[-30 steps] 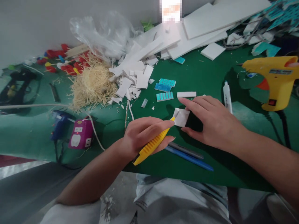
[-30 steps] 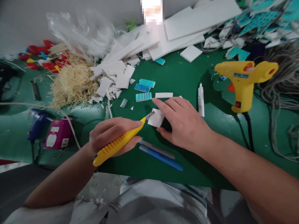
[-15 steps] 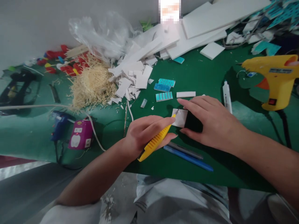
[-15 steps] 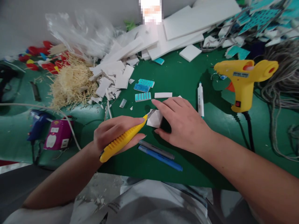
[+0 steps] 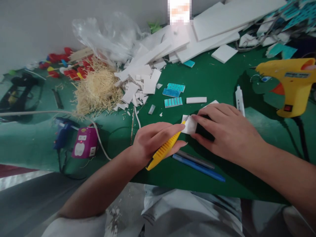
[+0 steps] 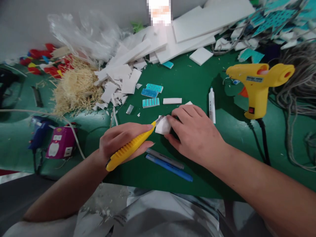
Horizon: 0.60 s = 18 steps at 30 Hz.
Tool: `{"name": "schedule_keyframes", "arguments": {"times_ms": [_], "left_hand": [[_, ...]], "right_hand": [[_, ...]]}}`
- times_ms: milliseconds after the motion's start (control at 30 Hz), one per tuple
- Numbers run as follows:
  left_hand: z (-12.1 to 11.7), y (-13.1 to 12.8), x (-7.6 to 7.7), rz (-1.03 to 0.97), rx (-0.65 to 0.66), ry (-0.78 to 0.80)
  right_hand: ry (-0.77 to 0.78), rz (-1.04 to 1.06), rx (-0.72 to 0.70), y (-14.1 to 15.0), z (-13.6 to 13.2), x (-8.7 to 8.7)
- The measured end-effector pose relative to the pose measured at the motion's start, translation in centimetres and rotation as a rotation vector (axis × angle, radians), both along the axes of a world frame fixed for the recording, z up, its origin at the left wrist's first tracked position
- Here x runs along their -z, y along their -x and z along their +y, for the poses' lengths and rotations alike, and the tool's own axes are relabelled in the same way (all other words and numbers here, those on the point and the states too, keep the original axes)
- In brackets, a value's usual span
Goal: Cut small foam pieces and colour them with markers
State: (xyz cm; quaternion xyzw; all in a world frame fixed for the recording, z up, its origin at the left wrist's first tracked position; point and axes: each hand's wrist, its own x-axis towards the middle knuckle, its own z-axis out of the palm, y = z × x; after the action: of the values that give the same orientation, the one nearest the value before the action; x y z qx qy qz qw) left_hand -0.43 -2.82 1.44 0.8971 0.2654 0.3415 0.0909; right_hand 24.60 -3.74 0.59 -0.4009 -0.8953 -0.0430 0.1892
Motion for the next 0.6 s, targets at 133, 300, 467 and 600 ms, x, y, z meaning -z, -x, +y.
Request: {"name": "schedule_keyframes", "arguments": {"times_ms": [133, 300, 467, 600], "left_hand": [[0.08, -0.02, 0.04, -0.010, 0.019, 0.008], [0.02, 0.02, 0.11, -0.017, 0.019, 0.029], [-0.16, -0.11, 0.34, -0.026, 0.000, 0.021], [-0.10, -0.33, 0.47, -0.048, 0.007, -0.007]], "right_hand": [[0.030, 0.022, 0.010, -0.17, -0.03, 0.22], [0.057, 0.036, 0.002, -0.42, 0.18, 0.53], [0.044, 0.043, -0.014, -0.44, 0.17, 0.61], [0.024, 0.036, -0.024, -0.24, 0.09, 0.54]]}}
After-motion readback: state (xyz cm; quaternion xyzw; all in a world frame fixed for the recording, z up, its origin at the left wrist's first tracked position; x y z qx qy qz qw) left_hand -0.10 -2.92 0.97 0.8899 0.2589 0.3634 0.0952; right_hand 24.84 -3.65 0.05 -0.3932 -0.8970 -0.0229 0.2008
